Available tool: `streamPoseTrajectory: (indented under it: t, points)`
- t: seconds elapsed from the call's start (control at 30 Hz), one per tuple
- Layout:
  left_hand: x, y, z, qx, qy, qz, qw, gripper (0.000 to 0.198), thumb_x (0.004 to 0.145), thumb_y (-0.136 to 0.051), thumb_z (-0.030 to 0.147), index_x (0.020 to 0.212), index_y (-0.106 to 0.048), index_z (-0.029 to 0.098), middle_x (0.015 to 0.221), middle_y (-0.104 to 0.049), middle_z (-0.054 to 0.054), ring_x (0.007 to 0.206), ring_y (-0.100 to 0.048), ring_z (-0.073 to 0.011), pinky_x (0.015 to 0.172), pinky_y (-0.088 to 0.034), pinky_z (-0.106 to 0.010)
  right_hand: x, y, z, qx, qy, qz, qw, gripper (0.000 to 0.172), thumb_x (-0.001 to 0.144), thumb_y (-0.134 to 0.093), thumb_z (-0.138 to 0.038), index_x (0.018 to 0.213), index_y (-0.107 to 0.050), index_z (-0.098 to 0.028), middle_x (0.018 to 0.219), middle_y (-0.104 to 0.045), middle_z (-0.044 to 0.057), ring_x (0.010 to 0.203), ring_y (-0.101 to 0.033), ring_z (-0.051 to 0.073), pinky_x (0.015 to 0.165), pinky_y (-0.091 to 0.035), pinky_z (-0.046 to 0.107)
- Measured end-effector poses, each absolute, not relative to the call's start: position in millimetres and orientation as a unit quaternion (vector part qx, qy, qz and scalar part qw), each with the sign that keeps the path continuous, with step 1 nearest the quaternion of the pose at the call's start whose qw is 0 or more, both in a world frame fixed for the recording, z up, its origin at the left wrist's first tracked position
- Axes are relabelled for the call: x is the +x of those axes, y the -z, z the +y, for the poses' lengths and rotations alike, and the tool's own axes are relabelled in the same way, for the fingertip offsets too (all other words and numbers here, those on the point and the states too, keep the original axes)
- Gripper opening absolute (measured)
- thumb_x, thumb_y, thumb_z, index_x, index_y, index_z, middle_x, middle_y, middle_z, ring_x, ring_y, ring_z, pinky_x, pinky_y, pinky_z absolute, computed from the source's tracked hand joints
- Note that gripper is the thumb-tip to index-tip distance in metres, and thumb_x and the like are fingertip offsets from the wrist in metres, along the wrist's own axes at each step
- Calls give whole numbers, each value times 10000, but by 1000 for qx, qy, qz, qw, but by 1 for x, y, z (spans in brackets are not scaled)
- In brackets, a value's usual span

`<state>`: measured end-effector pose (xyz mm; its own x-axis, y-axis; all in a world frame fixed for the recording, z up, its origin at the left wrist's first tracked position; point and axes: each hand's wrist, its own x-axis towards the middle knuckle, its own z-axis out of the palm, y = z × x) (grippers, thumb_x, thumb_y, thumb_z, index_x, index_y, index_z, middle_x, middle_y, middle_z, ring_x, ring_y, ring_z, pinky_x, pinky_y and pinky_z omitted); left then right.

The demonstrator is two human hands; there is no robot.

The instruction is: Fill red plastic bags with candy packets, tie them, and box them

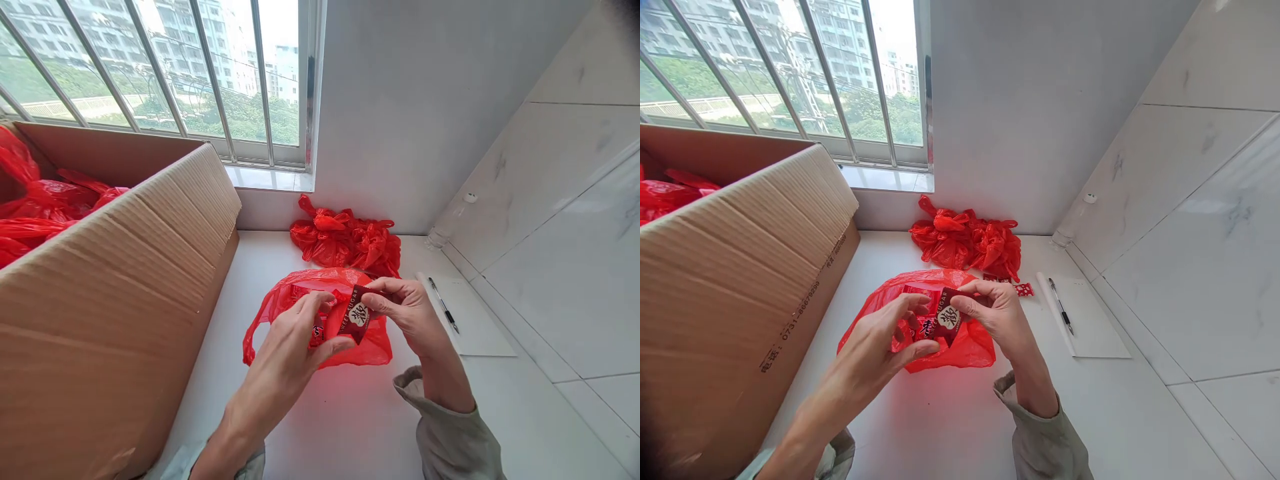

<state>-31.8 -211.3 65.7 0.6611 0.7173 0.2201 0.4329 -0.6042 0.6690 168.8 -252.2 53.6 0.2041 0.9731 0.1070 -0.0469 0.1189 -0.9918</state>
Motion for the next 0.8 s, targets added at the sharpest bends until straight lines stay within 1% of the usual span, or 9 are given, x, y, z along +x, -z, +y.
streamPoseTrajectory:
  t: [0.07,0.13,0.23,0.43,0.53,0.6,0.67,0.73,0.8]
  points:
    - [-26,-61,-210,853,-222,316,350,234,911,-614,403,1060,-498,265,955,-626,53,826,-561,-135,695,-410,-233,162,-54,-252,-488,-428,-472,597,132,762,-774,-320,772,-757,-190,686,-664,-3,646,-615,134,630,-516,265]
    - [-22,-59,-207,844,-211,310,383,170,910,-613,347,883,-495,228,805,-592,75,709,-517,-110,632,-371,-222,157,-53,-251,-482,-412,-484,604,98,770,-767,-295,759,-759,-197,709,-676,-2,678,-613,134,652,-507,258]
    - [-22,-60,-201,836,-209,310,403,238,893,-596,253,730,-430,203,676,-501,83,615,-452,-90,570,-329,-221,155,-51,-250,-488,-401,-488,602,68,775,-761,-279,758,-760,-213,710,-692,-13,666,-603,117,629,-484,225]
    - [-22,-59,-198,854,-212,318,353,250,863,-600,200,701,-410,198,644,-474,84,573,-407,-87,546,-312,-226,152,-51,-249,-526,-351,-529,567,76,808,-721,-282,817,-748,-211,771,-716,-14,738,-629,132,688,-467,226]
    - [-26,-60,-197,870,-186,347,297,201,882,-601,226,724,-481,197,637,-515,71,564,-431,-105,549,-331,-245,148,-54,-248,-559,-291,-552,546,113,848,-669,-290,806,-718,-198,761,-699,-13,737,-619,144,697,-455,237]
    - [-35,-65,-193,879,-188,363,243,123,910,-582,260,802,-572,202,720,-598,35,653,-521,-139,607,-396,-260,146,-55,-248,-590,-236,-570,521,127,877,-629,-282,806,-696,-200,761,-691,-13,722,-613,147,692,-443,242]
    - [-48,-70,-188,881,-238,375,164,116,930,-566,302,902,-640,217,887,-655,-18,885,-576,-203,752,-465,-303,146,-53,-247,-628,-180,-593,472,144,904,-588,-264,807,-677,-208,771,-688,-8,717,-606,154,690,-427,252]
    - [-61,-73,-181,867,-298,394,72,157,930,-566,346,940,-680,239,1090,-633,-64,1136,-492,-278,916,-463,-393,146,-49,-245,-668,-143,-617,390,155,918,-561,-233,806,-664,-211,790,-687,3,726,-604,165,689,-408,265]
    - [-71,-71,-175,856,-305,417,15,168,909,-592,370,951,-706,253,1238,-556,-97,1268,-370,-348,994,-431,-492,144,-43,-242,-699,-126,-639,295,158,922,-547,-199,809,-657,-210,798,-684,9,729,-604,170,667,-384,270]
